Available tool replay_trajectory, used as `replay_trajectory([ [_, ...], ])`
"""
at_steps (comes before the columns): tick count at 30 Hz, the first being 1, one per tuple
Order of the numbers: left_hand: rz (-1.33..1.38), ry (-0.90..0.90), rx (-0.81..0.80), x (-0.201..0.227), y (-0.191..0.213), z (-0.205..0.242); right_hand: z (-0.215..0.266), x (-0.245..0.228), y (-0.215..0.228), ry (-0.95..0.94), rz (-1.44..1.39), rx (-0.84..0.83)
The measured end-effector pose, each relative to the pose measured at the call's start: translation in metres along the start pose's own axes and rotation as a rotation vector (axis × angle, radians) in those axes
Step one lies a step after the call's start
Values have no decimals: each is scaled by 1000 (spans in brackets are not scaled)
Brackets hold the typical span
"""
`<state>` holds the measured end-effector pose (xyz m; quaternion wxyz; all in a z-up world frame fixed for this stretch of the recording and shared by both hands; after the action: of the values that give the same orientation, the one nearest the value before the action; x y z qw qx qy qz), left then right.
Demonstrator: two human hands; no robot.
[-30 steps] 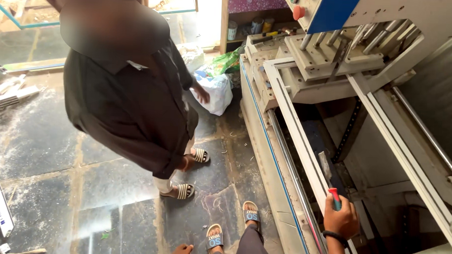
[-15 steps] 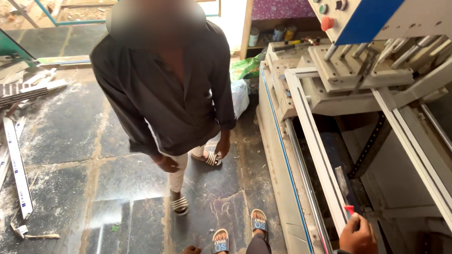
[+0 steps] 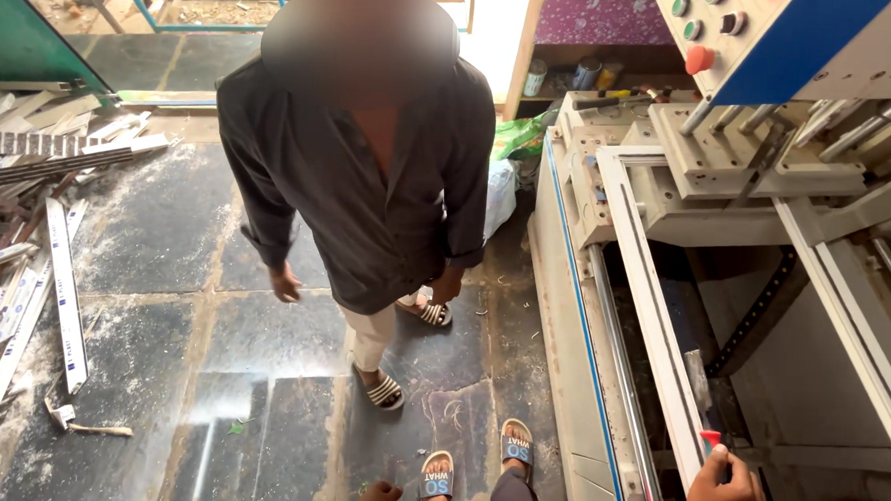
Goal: The person uses a scraper to remove excess material from the corners of a white window frame held in a machine. They then lift the frame, scrape the remaining corners, and place it onto a stack of finished frames.
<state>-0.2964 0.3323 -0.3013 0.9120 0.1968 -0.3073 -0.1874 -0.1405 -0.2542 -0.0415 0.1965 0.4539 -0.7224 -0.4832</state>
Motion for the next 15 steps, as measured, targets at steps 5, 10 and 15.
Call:
replay_trajectory([
  [5, -26, -11, 13, 0, 1, 5, 0, 0, 4, 9, -9, -5],
  [10, -35, -22, -3, 7, 6, 8, -3, 2, 4, 26, -18, 6],
  [15, -47, -33, 5, 11, 12, 12, -8, 24, -32, 19, -52, -20],
])
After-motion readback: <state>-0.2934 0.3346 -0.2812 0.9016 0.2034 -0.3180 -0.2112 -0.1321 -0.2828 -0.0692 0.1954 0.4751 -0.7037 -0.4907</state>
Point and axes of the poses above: each hand's wrist, its own z-axis away from the middle knuckle, its own y-axis out of the back of the hand, x = y × z, the point moved 2 cm from there along -z, towards the middle knuckle, and after that the axes turned 2 degrees about x, right-handed, at the moved point
